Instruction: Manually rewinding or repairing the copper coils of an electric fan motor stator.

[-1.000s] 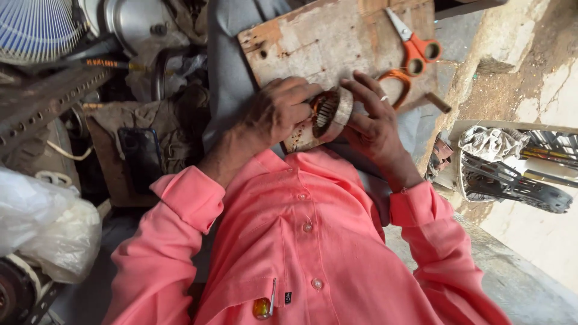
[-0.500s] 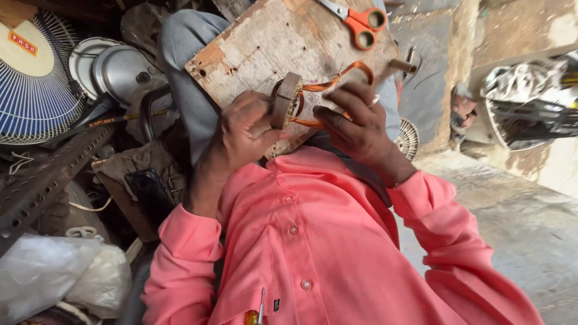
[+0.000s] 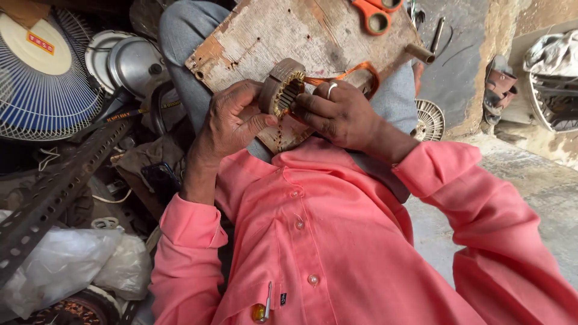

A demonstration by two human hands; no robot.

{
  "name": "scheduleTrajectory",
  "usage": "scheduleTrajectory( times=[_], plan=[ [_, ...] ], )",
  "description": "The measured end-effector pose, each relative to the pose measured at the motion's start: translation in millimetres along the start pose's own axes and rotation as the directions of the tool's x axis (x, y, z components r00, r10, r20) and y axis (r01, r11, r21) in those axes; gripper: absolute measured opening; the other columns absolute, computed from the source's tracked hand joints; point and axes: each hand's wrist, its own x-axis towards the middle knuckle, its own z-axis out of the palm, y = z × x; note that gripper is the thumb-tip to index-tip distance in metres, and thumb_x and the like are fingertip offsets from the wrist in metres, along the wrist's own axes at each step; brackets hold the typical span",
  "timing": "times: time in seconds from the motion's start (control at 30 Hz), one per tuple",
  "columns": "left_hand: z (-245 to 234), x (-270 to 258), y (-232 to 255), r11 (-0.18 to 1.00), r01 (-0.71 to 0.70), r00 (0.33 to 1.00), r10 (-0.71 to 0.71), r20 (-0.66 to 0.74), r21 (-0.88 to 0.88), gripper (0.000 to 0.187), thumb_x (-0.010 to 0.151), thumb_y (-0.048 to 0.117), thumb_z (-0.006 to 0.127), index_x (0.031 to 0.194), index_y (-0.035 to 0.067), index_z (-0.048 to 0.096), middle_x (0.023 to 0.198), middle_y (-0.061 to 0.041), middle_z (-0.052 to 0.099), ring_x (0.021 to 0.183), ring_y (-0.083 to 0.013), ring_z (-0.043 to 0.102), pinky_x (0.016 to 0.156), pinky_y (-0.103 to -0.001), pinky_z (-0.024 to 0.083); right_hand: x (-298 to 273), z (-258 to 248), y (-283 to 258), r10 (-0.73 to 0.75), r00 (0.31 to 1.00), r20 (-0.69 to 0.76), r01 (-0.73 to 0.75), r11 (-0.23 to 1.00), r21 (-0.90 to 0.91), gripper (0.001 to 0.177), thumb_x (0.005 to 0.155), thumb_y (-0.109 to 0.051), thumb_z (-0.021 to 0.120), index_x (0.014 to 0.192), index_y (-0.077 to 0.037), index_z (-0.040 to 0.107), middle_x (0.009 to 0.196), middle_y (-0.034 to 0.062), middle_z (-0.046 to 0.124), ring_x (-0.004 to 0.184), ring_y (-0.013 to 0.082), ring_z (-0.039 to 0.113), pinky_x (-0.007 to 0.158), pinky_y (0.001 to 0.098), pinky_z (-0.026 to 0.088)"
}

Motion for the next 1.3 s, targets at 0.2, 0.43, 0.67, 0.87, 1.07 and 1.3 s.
scheduleTrajectory(
  times=[0.2,0.43,0.67,0.87,1.07,1.3],
  plan=[
    [3,2,10,0.995,-0.077,0.997,0.078,-0.005,0.068,0.046,0.093,0.038,0.082,0.115,0.001,0.065,0.108,-0.011,0.068,0.098,-0.0251,0.069,0.084,-0.035,0.059,-6,9,-9,0.04,0.999,-0.032,-0.041,0.999,-0.034,0.038,0.079,-0.016,0.071,0.115,-0.003,0.072,0.123,0.0128,0.065,0.097,0.029,0.064,0.09,0.0419,0.056],
    [9,14,18,0.978,-0.143,0.989,0.148,-0.018,0.153,0.046,0.092,0.037,0.085,0.111,0.001,0.064,0.109,-0.013,0.068,0.098,-0.0252,0.067,0.084,-0.036,0.059,-3,0,-5,0.09,0.992,-0.092,-0.088,0.996,0.029,0.039,0.085,-0.015,0.074,0.121,-0.002,0.068,0.125,0.0134,0.065,0.112,0.0326,0.064,0.098,0.0428,0.054],
    [21,39,-7,0.993,-0.119,0.976,0.117,-0.182,-0.001,0.019,0.096,0.013,0.067,0.113,0.005,0.07,0.109,-0.016,0.071,0.094,-0.0235,0.072,0.08,-0.032,0.061,-3,-3,-4,0.133,0.99,-0.054,-0.125,0.983,0.133,0.037,0.083,-0.01,0.075,0.118,-0.003,0.067,0.118,0.0108,0.065,0.111,0.0325,0.063,0.097,0.0419,0.054],
    [19,48,3,0.96,-0.064,0.987,0.102,-0.127,0.272,0.023,0.088,-0.001,0.077,0.111,0.003,0.076,0.096,-0.015,0.075,0.085,-0.0284,0.074,0.074,-0.036,0.058,3,-6,-8,0.143,0.989,-0.032,-0.139,0.985,0.107,0.034,0.083,-0.009,0.076,0.115,-0.005,0.069,0.115,0.0097,0.066,0.109,0.0314,0.064,0.096,0.0401,0.055],
    [28,42,-1,0.957,-0.017,0.973,0.083,-0.214,0.289,0.018,0.088,-0.004,0.073,0.105,0.001,0.075,0.089,-0.015,0.072,0.08,-0.0294,0.073,0.07,-0.038,0.057,2,-6,-6,0.172,0.984,-0.046,-0.166,0.981,0.102,0.031,0.088,-0.01,0.079,0.116,-0.004,0.069,0.117,0.0104,0.067,0.108,0.0317,0.064,0.095,0.0403,0.054],
    [19,28,8,0.965,-0.008,0.972,0.068,-0.224,0.261,0.023,0.096,0.001,0.071,0.118,0.002,0.069,0.109,-0.016,0.071,0.095,-0.0269,0.072,0.079,-0.036,0.06,9,-13,-10,0.137,0.99,-0.043,-0.132,0.985,0.107,0.031,0.087,-0.011,0.079,0.115,-0.004,0.069,0.116,0.0095,0.067,0.108,0.0309,0.064,0.095,0.0407,0.054]
  ],
)
